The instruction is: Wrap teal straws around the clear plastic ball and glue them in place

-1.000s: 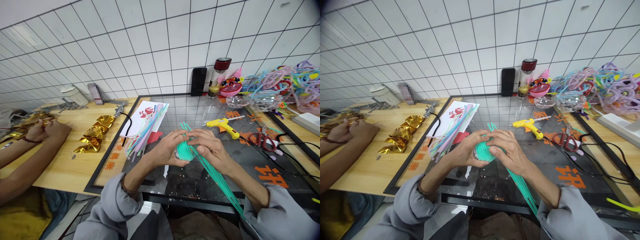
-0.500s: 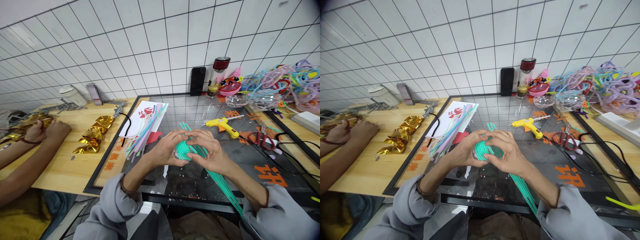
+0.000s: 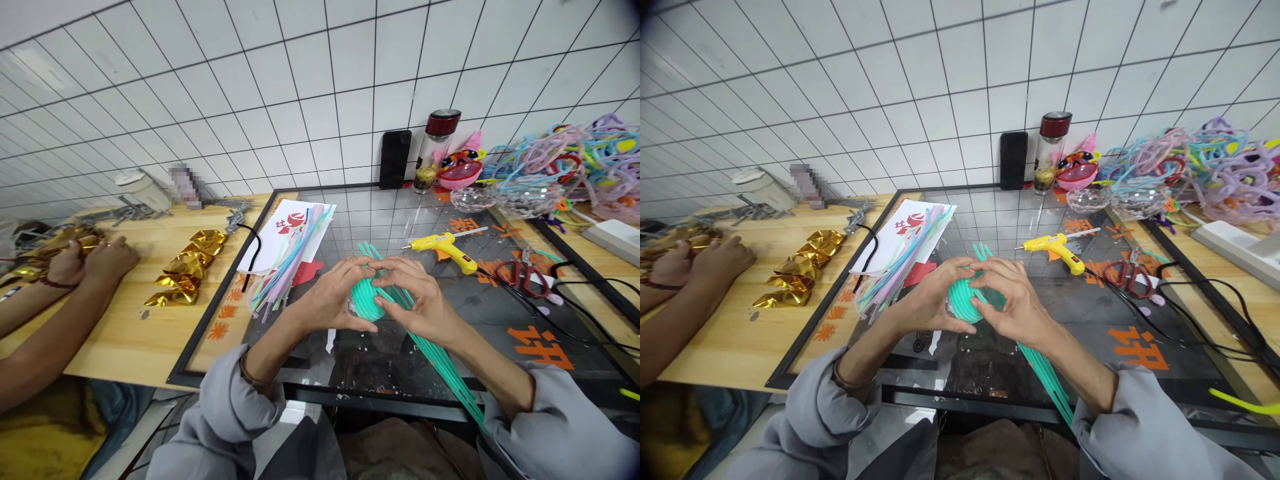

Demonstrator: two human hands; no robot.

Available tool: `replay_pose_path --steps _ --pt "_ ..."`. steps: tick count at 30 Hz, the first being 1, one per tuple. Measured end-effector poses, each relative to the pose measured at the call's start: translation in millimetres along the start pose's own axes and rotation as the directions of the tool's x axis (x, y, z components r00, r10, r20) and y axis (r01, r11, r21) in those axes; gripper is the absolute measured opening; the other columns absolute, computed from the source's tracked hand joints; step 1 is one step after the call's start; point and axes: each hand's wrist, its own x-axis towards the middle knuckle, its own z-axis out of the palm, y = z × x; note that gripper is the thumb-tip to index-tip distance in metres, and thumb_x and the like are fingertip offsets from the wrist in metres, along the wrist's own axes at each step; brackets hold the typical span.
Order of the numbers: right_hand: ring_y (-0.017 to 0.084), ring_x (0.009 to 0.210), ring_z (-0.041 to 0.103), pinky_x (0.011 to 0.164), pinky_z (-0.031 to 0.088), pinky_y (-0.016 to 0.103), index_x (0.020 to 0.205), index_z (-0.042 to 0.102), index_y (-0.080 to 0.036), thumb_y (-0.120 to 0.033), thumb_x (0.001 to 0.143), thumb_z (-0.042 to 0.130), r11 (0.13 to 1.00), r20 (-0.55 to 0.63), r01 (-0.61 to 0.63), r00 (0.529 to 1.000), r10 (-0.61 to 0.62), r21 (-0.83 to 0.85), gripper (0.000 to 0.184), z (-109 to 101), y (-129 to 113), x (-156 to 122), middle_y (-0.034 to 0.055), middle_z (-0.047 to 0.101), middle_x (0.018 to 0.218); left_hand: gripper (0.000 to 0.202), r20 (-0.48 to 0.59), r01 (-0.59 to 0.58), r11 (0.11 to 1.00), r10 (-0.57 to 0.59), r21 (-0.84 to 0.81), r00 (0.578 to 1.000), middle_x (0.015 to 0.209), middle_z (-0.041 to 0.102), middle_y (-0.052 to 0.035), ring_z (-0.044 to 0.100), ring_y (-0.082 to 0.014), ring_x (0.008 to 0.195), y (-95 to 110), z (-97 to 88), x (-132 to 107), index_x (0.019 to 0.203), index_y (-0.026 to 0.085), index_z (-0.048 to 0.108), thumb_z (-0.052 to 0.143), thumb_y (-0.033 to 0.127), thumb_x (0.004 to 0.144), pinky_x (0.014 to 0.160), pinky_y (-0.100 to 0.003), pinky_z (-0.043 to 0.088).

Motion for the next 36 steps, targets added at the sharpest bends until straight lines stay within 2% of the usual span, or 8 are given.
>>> replay_pose_path --steps 7,16,36 --pt "0.028 0.113 0.066 0.098 0.048 0.051 0.097 0.064 -0.024 -0.024 0.087 0.064 1.0 -0.012 0.005 1.0 -0.005 0.02 0.01 0.4 1.1 0.4 0.0088 0.073 0.118 0.084 -0.002 -0.021 1.0 0.021 0.019 1.0 0.136 0.056 -0.0203 0.053 -0.0347 0.134 -1.8 1.1 -0.7 0.137 0.023 0.038 0.082 0.053 0.071 0.108 -0.055 0.049" --pt "0.027 0.113 0.067 0.094 0.052 0.048 0.099 0.063 -0.025 -0.023 0.087 0.063 1.0 -0.008 0.026 1.0 -0.026 0.016 0.013 0.2 1.0 0.5 0.0087 0.073 0.119 0.072 -0.019 -0.003 0.999 0.004 0.046 1.0 0.132 0.06 -0.0172 0.057 -0.0335 0.13 0.9 1.1 1.3 0.133 0.023 0.043 0.079 0.042 0.074 0.105 -0.054 0.051" --pt "0.027 0.114 0.065 0.095 0.049 0.047 0.102 0.064 -0.023 -0.022 0.088 0.064 0.999 0.017 0.034 0.999 -0.034 -0.024 0.015 -0.6 0.8 -0.9 0.0096 0.072 0.122 0.073 -0.062 -0.031 0.999 0.033 0.032 0.997 0.126 0.063 -0.0157 0.061 -0.0326 0.125 -3.2 3.0 0.6 0.13 0.023 0.043 0.081 0.038 0.07 0.102 -0.052 0.053"
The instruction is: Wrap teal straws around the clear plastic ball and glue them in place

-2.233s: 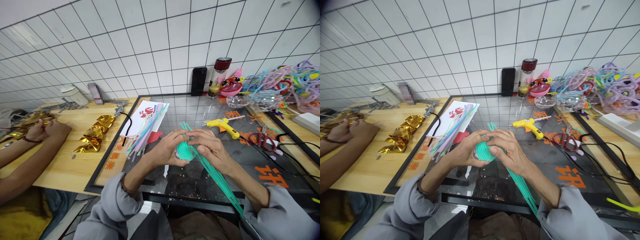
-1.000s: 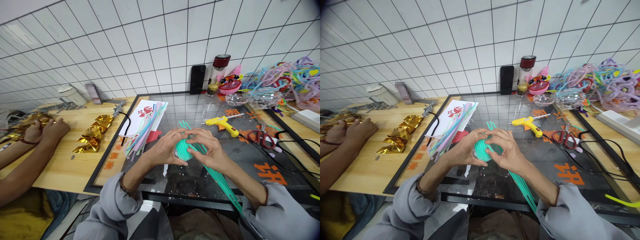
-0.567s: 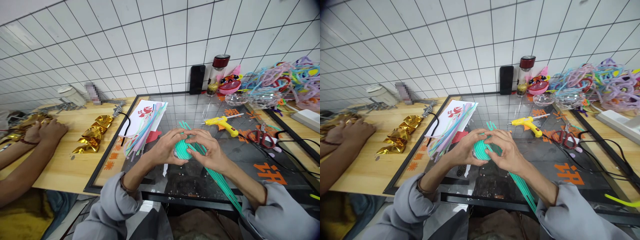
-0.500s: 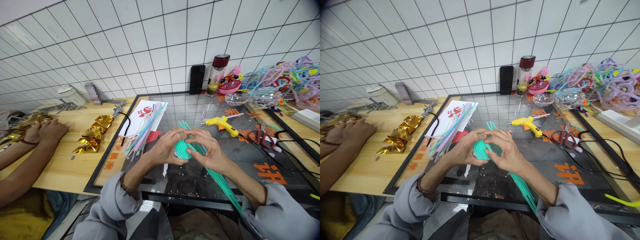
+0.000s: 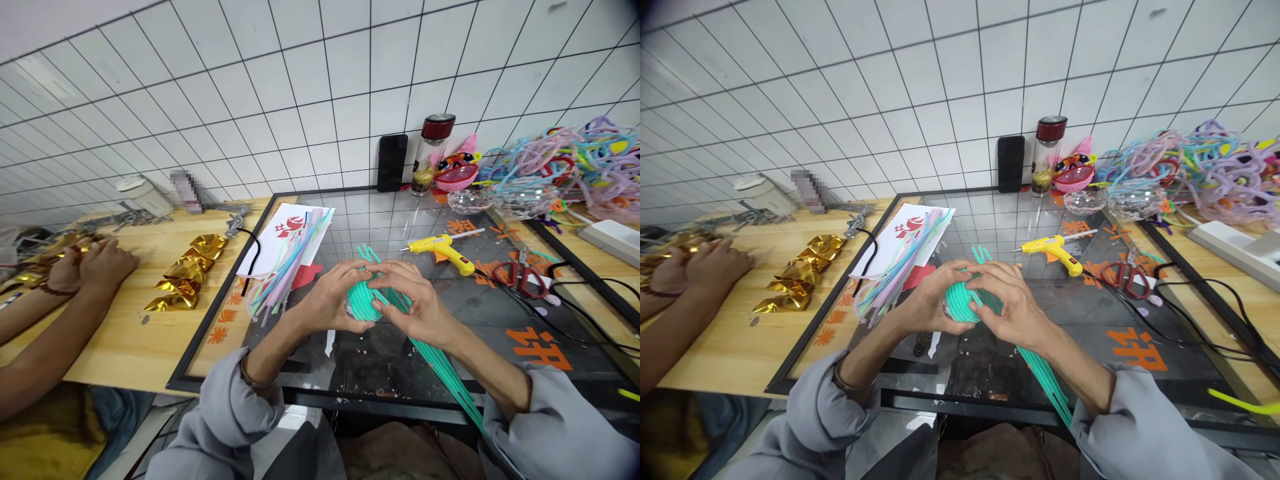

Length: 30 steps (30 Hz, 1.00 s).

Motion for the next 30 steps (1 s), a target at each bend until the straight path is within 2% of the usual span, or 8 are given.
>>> replay_pose_path --steps 6,10,21,30 --pt "0.026 0.116 0.064 0.097 0.048 0.048 0.105 0.063 -0.023 -0.022 0.088 0.064 1.0 0.003 -0.01 1.0 0.01 0.019 0.017 1.8 1.5 -1.0 0.01 0.07 0.124 0.074 0.011 0.016 1.0 -0.016 -0.015 1.0 0.127 0.063 -0.0163 0.06 -0.0328 0.126 -0.2 -0.2 -0.6 0.131 0.023 0.043 0.083 0.036 0.069 0.103 -0.051 0.054" --pt "0.027 0.118 0.064 0.094 0.049 0.048 0.105 0.064 -0.022 -0.022 0.089 0.063 1.0 -0.009 -0.011 1.0 0.011 0.001 0.015 0.8 -0.4 -0.2 0.0121 0.068 0.126 0.075 -0.007 0.017 1.0 -0.017 0.009 1.0 0.12 0.065 -0.0141 0.06 -0.0347 0.126 -1.2 0.5 -1.8 0.131 0.024 0.043 0.082 0.041 0.07 0.102 -0.054 0.054" --pt "0.026 0.112 0.067 0.093 0.05 0.047 0.103 0.062 -0.023 -0.022 0.088 0.065 1.0 -0.036 0.013 0.999 -0.012 0.026 0.015 2.1 -0.4 1.3 0.0109 0.071 0.122 0.072 0.011 0.03 0.999 -0.03 -0.011 0.999 0.125 0.063 -0.0155 0.06 -0.0334 0.125 -1.2 0.0 -0.4 0.13 0.023 0.045 0.082 0.038 0.07 0.104 -0.054 0.052" --pt "0.026 0.116 0.065 0.097 0.048 0.049 0.111 0.062 -0.024 -0.019 0.087 0.066 0.998 -0.041 -0.02 0.999 0.022 0.059 0.025 6.4 3.1 -3.4 0.0113 0.069 0.124 0.068 -0.004 0.013 1.0 -0.014 -0.02 1.0 0.126 0.064 -0.0154 0.06 -0.0321 0.125 -2.2 -0.6 -0.5 0.127 0.021 0.047 0.082 0.039 0.071 0.102 -0.051 0.054"
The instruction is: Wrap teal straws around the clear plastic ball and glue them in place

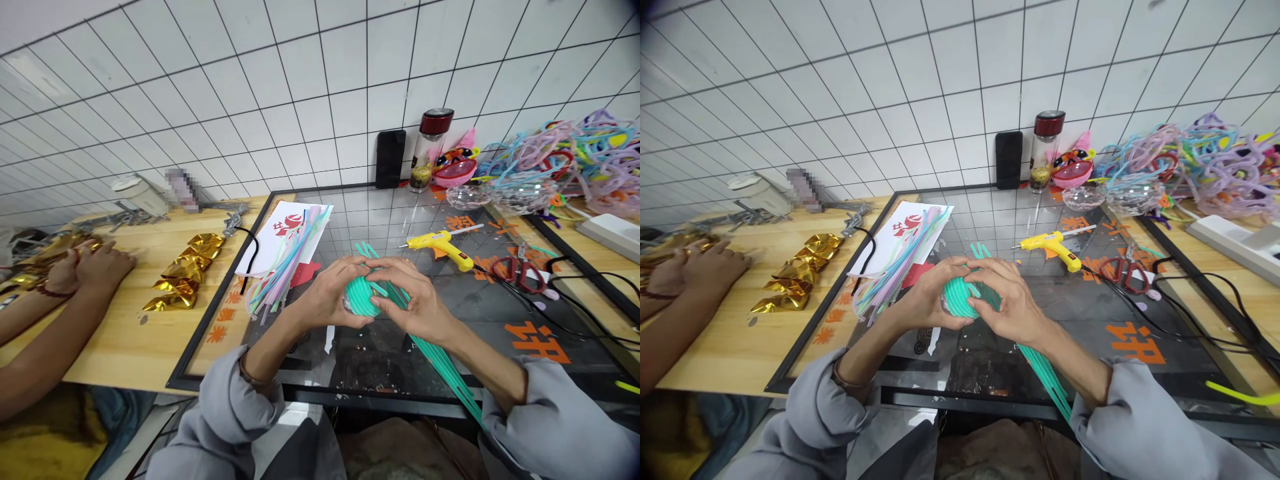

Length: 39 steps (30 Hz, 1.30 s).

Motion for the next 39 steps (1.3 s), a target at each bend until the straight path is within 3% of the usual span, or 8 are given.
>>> replay_pose_path --steps 13,21,27,39 --pt "0.027 0.113 0.066 0.094 0.05 0.049 0.109 0.062 -0.023 -0.021 0.087 0.065 1.0 0.014 -0.015 1.0 0.015 -0.008 0.022 -2.7 -3.3 1.6 0.0113 0.069 0.121 0.072 0.012 0.016 1.0 -0.016 -0.002 1.0 0.128 0.063 -0.016 0.059 -0.0335 0.128 -1.7 0.9 -1.3 0.131 0.023 0.047 0.082 0.038 0.07 0.104 -0.052 0.051" --pt "0.025 0.107 0.068 0.091 0.051 0.046 0.098 0.068 -0.022 -0.02 0.089 0.064 0.999 -0.076 0.001 0.997 0.002 0.04 0.01 -4.0 -6.1 3.5 0.0098 0.071 0.113 0.075 0.017 0.011 0.999 -0.01 -0.03 1.0 0.13 0.062 -0.0157 0.059 -0.0336 0.127 0.3 -0.6 0.7 0.134 0.025 0.045 0.083 0.037 0.07 0.104 -0.053 0.051" --pt "0.023 0.099 0.069 0.086 0.051 0.043 0.094 0.07 -0.024 -0.018 0.089 0.062 1.0 -0.126 0.018 0.992 -0.016 0.02 0.012 -5.0 -6.5 3.7 0.007 0.073 0.106 0.074 0.036 0.013 1.0 -0.013 -0.008 0.999 0.128 0.062 -0.0152 0.06 -0.0339 0.125 2.0 -1.6 2.1 0.133 0.026 0.044 0.083 0.037 0.07 0.102 -0.055 0.052" --pt "0.024 0.102 0.067 0.087 0.05 0.045 0.095 0.069 -0.022 -0.015 0.087 0.061 0.999 -0.082 0.05 0.995 -0.051 -0.013 0.014 -3.4 -6.3 3.6 0.0083 0.071 0.108 0.075 0.018 -0.003 1.0 0.003 0.008 1.0 0.128 0.062 -0.0173 0.06 -0.0346 0.126 0.8 -1.1 0.5 0.133 0.023 0.045 0.083 0.038 0.07 0.102 -0.055 0.053"
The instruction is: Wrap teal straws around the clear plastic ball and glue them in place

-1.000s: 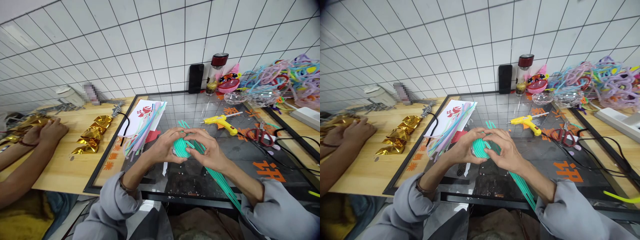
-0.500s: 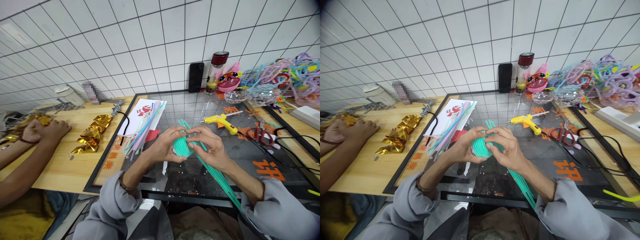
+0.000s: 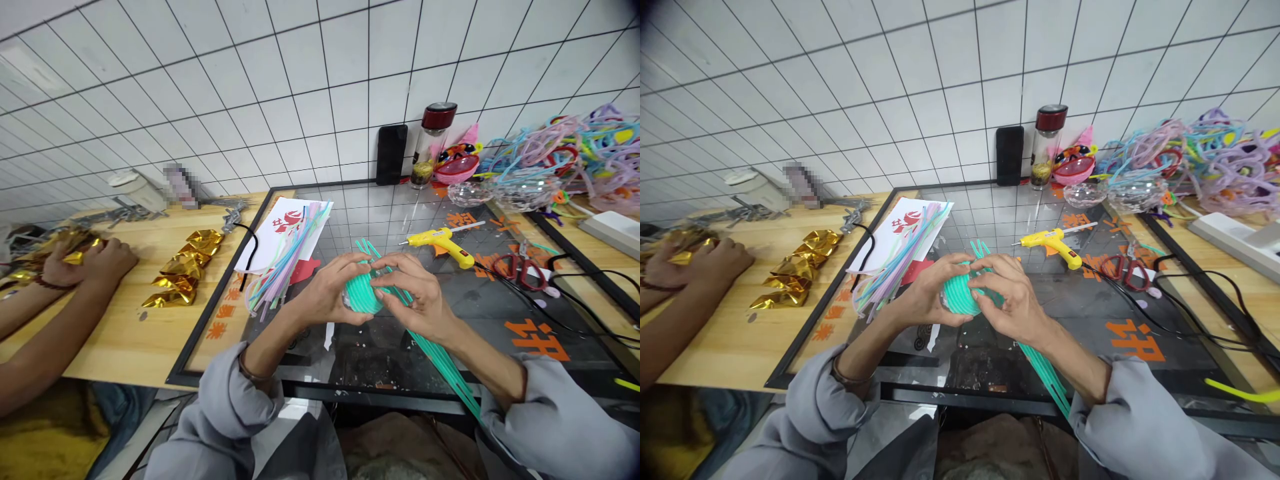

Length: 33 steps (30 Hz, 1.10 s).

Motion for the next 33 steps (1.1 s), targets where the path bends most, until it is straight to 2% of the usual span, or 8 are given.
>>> replay_pose_path --steps 14,22,28,33 --pt "0.023 0.1 0.067 0.085 0.05 0.045 0.099 0.072 -0.025 -0.018 0.089 0.061 1.0 -0.004 -0.006 1.0 0.006 0.016 0.017 0.2 1.5 -1.7 0.0067 0.072 0.108 0.076 0.019 0.036 0.999 -0.035 -0.012 0.999 0.133 0.06 -0.016 0.058 -0.0344 0.128 0.7 0.3 0.0 0.135 0.026 0.045 0.082 0.039 0.07 0.104 -0.052 0.05" --pt "0.023 0.1 0.067 0.085 0.05 0.044 0.098 0.071 -0.024 -0.016 0.088 0.062 1.0 -0.006 0.007 1.0 -0.007 0.0 0.015 -0.3 0.8 -1.6 0.0071 0.071 0.108 0.074 0.008 0.007 1.0 -0.007 0.011 1.0 0.132 0.06 -0.0178 0.059 -0.0334 0.126 0.5 -0.1 -0.3 0.133 0.023 0.045 0.081 0.04 0.071 0.102 -0.052 0.052" --pt "0.025 0.102 0.067 0.088 0.051 0.045 0.102 0.07 -0.025 -0.019 0.086 0.062 0.999 -0.001 -0.035 0.999 0.035 -0.005 0.019 0.0 0.2 -1.6 0.0072 0.071 0.109 0.074 0.02 0.031 1.0 -0.031 0.0 0.999 0.132 0.061 -0.0165 0.058 -0.0338 0.128 0.4 -0.6 -0.5 0.134 0.024 0.046 0.082 0.04 0.071 0.104 -0.052 0.051" --pt "0.026 0.104 0.066 0.089 0.05 0.047 0.104 0.069 -0.025 -0.017 0.086 0.061 0.999 0.037 -0.036 0.999 0.037 -0.032 0.021 -0.4 -0.3 -2.4 0.008 0.07 0.112 0.076 0.0 0.02 1.0 -0.02 -0.009 1.0 0.131 0.061 -0.0162 0.058 -0.0336 0.129 -2.2 0.4 -1.8 0.135 0.025 0.045 0.083 0.04 0.071 0.102 -0.053 0.052"
